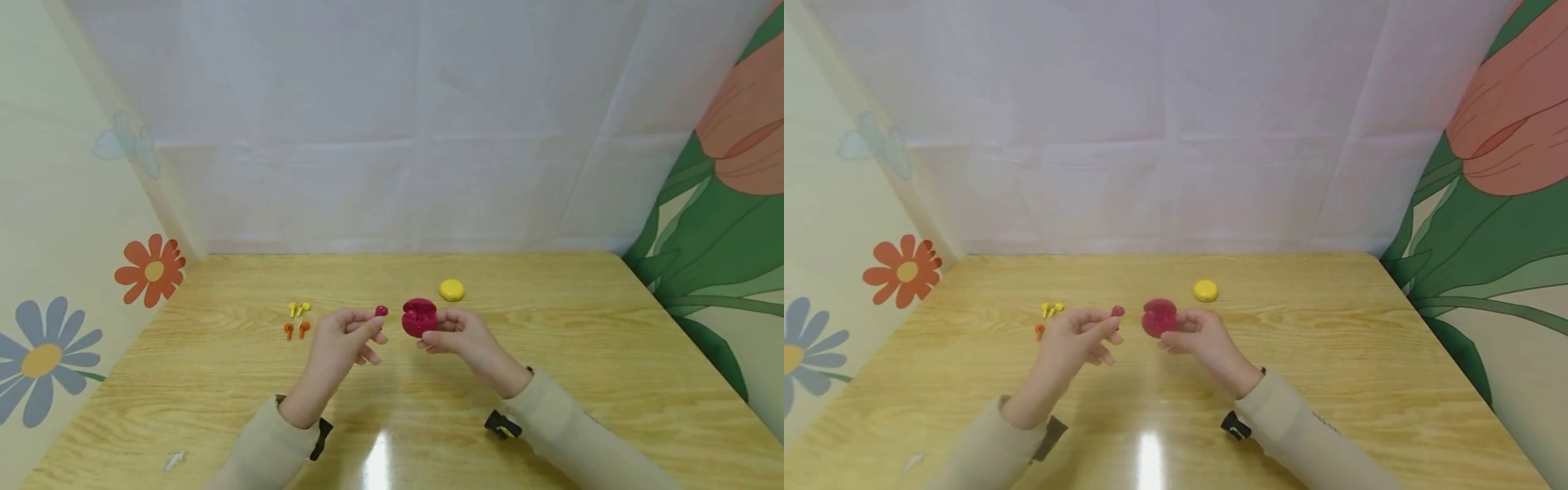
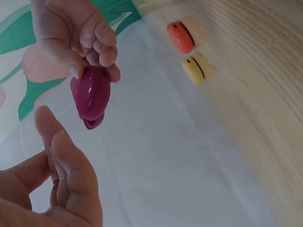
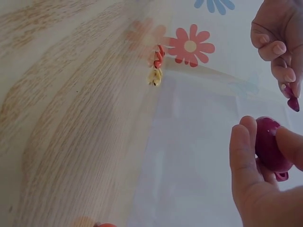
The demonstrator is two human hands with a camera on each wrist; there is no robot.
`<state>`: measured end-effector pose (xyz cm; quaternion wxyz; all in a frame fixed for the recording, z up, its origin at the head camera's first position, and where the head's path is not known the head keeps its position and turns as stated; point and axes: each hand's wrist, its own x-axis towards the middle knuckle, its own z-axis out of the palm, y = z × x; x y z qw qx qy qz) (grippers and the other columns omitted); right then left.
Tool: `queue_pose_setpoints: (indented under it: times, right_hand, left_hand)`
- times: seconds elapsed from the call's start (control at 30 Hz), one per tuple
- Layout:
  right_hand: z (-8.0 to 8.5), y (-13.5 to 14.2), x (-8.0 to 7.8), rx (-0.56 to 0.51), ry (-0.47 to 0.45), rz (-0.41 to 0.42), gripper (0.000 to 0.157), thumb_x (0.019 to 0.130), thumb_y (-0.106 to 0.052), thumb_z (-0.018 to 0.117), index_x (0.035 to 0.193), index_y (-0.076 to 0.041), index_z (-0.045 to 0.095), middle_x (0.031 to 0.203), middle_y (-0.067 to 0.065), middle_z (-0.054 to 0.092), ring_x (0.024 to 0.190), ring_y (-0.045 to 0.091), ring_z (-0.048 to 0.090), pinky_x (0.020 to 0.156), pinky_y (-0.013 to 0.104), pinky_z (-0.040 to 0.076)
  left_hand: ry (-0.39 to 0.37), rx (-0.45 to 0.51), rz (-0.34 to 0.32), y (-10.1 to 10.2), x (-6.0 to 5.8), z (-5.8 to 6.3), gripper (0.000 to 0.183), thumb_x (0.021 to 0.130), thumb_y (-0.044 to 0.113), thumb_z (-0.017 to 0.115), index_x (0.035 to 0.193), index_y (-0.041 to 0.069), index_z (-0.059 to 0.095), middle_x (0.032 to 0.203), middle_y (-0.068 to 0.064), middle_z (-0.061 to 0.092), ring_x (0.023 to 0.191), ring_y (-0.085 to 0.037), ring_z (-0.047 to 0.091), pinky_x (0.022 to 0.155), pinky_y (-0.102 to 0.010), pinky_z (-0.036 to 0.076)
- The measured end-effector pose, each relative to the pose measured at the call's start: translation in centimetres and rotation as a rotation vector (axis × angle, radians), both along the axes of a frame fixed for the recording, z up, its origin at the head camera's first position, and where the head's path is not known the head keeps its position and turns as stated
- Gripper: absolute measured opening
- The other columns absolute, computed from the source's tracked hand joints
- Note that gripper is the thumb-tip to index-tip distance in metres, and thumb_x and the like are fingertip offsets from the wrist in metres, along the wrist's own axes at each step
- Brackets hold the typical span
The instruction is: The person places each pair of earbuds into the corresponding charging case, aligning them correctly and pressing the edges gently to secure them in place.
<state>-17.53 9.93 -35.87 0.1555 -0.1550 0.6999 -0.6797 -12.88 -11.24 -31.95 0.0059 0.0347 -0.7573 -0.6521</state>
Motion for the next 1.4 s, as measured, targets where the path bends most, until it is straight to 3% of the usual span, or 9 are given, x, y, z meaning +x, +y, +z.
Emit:
queue_pose_setpoints:
  times: [0.73,1.0,1.13,1.4]
  right_hand:
    - [0.0,-0.3,0.1,-0.009,-0.011,0.021,0.025,0.091,-0.001,0.064,0.108,0.014,0.055,0.098,0.014,0.070,0.084,0.017,0.069,0.079,0.037,0.056]
    - [0.0,-0.3,0.2,-0.013,0.007,0.040,0.022,0.091,-0.001,0.064,0.106,0.014,0.056,0.095,0.014,0.070,0.083,0.017,0.069,0.079,0.038,0.056]
    - [0.0,-0.4,0.2,-0.007,0.004,0.039,0.020,0.091,-0.001,0.064,0.105,0.013,0.057,0.095,0.017,0.069,0.083,0.017,0.069,0.078,0.037,0.056]
    - [0.0,-0.4,0.1,-0.037,0.007,0.035,0.016,0.090,0.003,0.062,0.102,0.013,0.057,0.093,0.012,0.070,0.083,0.016,0.068,0.076,0.033,0.056]
  left_hand:
    - [0.015,0.038,-0.054,2.0,-0.7,-0.6,0.021,0.093,0.012,0.067,0.101,-0.008,0.066,0.068,-0.008,0.068,0.045,-0.009,0.058,0.046,-0.018,0.043]
    - [-0.007,0.054,-0.080,2.6,-1.1,-0.7,0.020,0.094,0.013,0.066,0.101,-0.006,0.066,0.074,-0.017,0.069,0.046,-0.010,0.059,0.049,-0.020,0.046]
    - [-0.012,0.076,-0.078,2.9,-1.2,-0.7,0.020,0.094,0.012,0.066,0.101,-0.006,0.066,0.068,-0.012,0.068,0.045,-0.009,0.058,0.048,-0.020,0.046]
    - [-0.009,0.120,-0.072,3.4,-1.5,-0.8,0.020,0.093,0.011,0.067,0.100,-0.008,0.065,0.057,-0.002,0.061,0.043,-0.008,0.055,0.046,-0.019,0.047]
